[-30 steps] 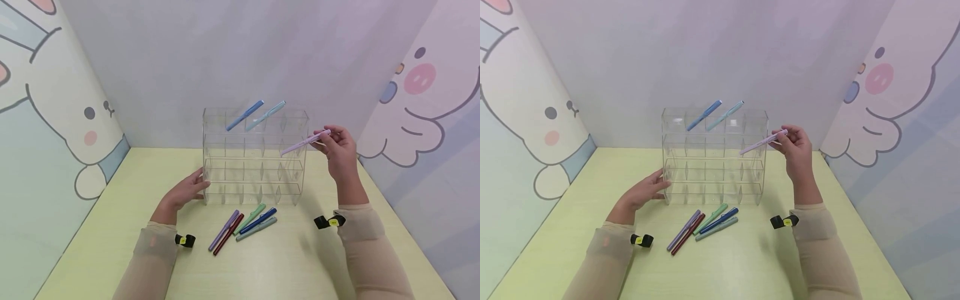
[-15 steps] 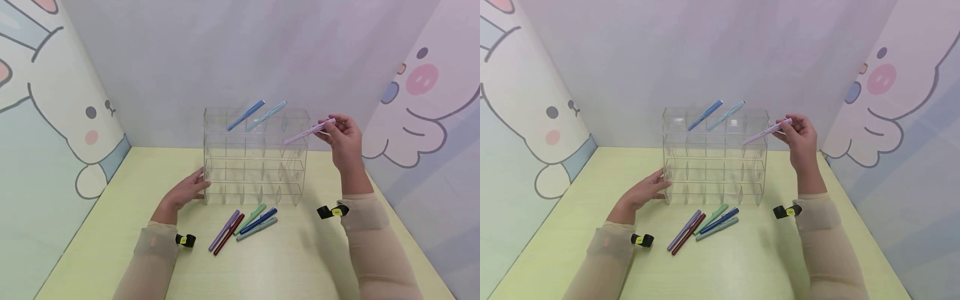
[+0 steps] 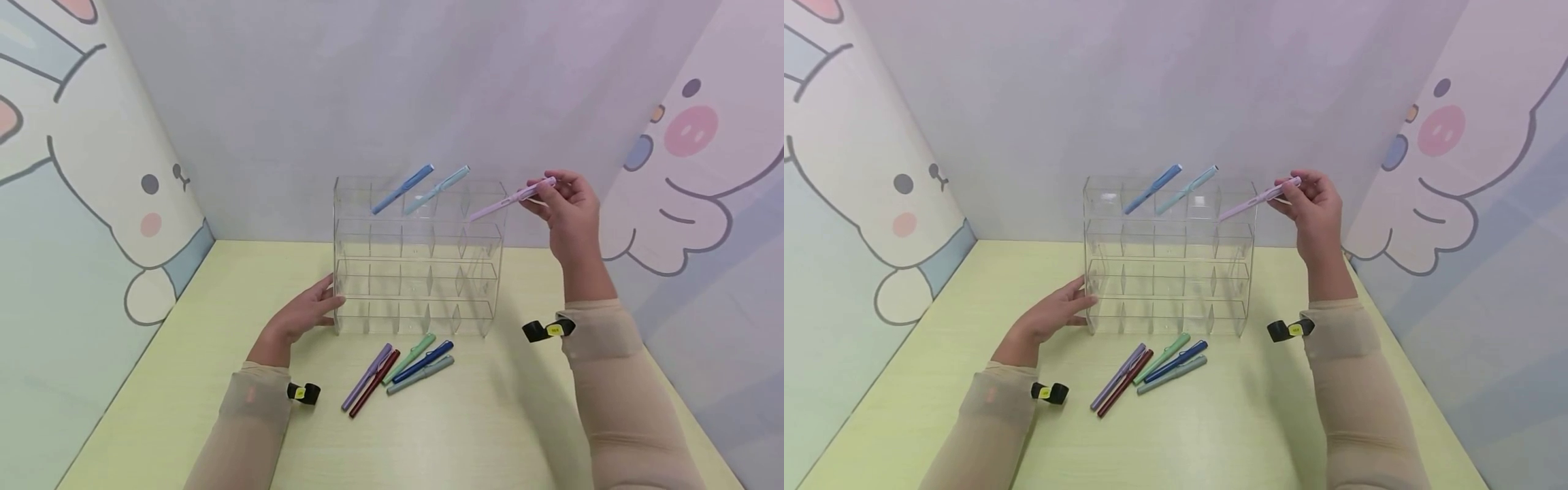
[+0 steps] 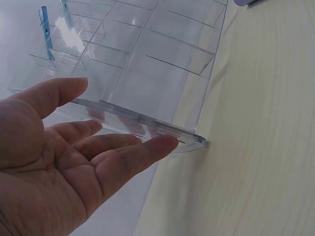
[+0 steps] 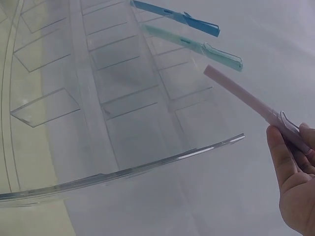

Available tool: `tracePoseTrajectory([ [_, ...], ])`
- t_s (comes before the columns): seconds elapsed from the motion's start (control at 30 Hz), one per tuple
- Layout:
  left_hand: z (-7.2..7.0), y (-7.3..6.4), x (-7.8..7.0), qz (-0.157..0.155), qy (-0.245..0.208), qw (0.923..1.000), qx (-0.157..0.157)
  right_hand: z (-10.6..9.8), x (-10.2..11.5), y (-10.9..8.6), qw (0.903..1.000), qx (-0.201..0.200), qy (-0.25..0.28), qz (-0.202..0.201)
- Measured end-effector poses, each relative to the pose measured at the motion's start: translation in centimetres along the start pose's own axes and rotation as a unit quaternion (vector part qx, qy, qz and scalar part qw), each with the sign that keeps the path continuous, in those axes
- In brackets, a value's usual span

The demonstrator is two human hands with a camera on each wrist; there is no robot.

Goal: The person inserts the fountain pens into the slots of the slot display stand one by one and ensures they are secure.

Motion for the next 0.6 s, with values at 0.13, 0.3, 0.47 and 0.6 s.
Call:
tracePoseTrajectory([
  [0.13, 0.0, -0.1, -0.1, -0.004, -0.002, 1.0000, 0.001, 0.3, 0.5, 0.5, 1.0000, -0.001, -0.007, -0.002],
  [0.3, 0.0, -0.1, -0.1, -0.003, -0.004, 1.0000, 0.004, 0.6, 1.0, 1.2, 0.9999, -0.005, -0.010, 0.001],
  [0.47, 0.0, -0.1, -0.1, 0.000, -0.008, 1.0000, 0.005, 0.9, 1.3, 2.0, 0.9997, -0.005, -0.022, 0.001],
  [0.6, -0.1, 0.0, 0.0, -0.003, -0.008, 1.0000, 0.003, 1.2, 1.4, 2.6, 0.9997, -0.006, -0.024, 0.006],
])
Point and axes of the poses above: each hand's wrist, its own y-axis towards the middle knuckle, its own z-axis out of the palm, x = y × z, the point moved 1 cm from there along y, towards the middle knuckle, and after that the axes turned 10 degrees about y, right-handed, at the moved point
